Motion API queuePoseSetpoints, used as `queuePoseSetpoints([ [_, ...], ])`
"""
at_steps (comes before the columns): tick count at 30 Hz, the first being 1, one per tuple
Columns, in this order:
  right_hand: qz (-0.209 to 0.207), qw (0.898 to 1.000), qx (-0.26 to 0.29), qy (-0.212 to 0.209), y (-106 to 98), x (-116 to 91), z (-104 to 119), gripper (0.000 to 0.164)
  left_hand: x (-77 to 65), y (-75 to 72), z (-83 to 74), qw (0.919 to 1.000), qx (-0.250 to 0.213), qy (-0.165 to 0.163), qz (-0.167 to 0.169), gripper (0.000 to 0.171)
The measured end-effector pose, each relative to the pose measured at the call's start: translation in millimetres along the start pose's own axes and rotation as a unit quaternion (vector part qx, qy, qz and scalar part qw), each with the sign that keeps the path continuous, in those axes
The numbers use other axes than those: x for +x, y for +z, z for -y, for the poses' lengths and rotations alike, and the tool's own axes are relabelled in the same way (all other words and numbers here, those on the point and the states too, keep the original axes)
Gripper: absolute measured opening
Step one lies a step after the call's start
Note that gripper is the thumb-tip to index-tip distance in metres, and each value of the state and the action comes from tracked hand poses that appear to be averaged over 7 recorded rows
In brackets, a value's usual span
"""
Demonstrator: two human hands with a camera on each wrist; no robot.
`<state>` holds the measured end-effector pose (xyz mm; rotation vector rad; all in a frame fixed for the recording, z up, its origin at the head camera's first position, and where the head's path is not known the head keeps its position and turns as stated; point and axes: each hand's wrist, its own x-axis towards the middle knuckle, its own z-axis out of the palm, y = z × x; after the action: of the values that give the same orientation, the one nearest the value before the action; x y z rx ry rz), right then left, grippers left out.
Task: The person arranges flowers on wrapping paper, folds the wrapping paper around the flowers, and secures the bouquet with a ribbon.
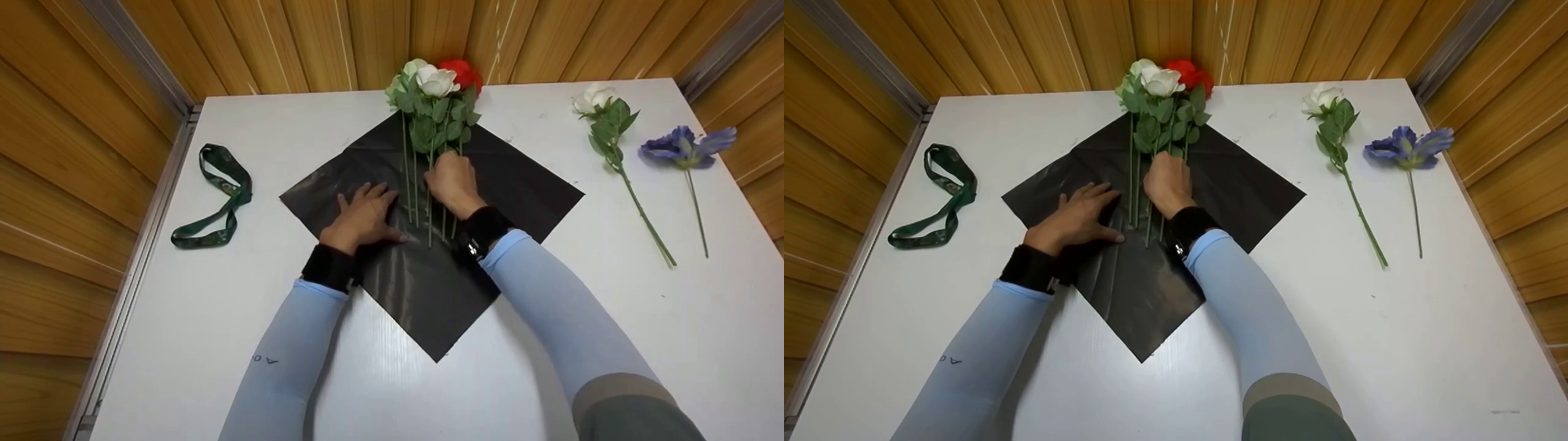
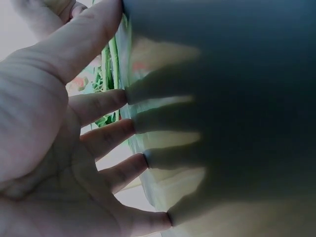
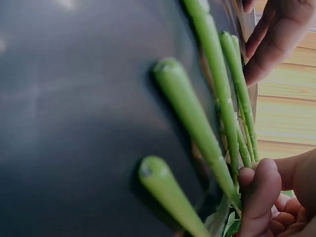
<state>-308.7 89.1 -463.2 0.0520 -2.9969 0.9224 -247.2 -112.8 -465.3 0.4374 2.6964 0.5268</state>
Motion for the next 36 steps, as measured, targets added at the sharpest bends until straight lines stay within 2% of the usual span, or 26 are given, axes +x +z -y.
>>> queuePoseSetpoints([
  [5, -0.010, 1.000, -0.012, -0.012, 0, -1, 0, 0.046, -0.4, -0.3, -0.7, 1.0000, -0.003, 0.000, -0.001, 0.104],
  [13, -0.010, 1.000, -0.004, -0.021, -3, -4, 1, 0.056, -0.8, -1.3, -0.8, 1.0000, -0.002, -0.001, 0.001, 0.103],
  [19, -0.010, 1.000, -0.001, -0.029, -8, -9, 0, 0.057, -1.0, -1.4, -0.9, 0.9999, -0.011, -0.002, 0.006, 0.101],
  [22, -0.017, 0.999, 0.000, -0.038, -13, -15, -3, 0.053, -1.3, -1.6, -1.1, 0.9999, -0.011, -0.001, 0.004, 0.101],
  [29, -0.045, 0.995, -0.023, -0.085, -30, -31, -20, 0.027, -2.4, -1.4, -0.6, 0.9999, -0.011, 0.001, 0.000, 0.101],
  [33, -0.065, 0.992, -0.038, -0.101, -44, -40, -37, 0.026, -3.3, -1.2, -0.6, 0.9999, -0.016, 0.004, 0.002, 0.101],
  [36, -0.080, 0.991, -0.046, -0.096, -55, -47, -52, 0.024, -3.5, -1.0, -0.4, 0.9999, -0.016, 0.006, 0.002, 0.100],
])
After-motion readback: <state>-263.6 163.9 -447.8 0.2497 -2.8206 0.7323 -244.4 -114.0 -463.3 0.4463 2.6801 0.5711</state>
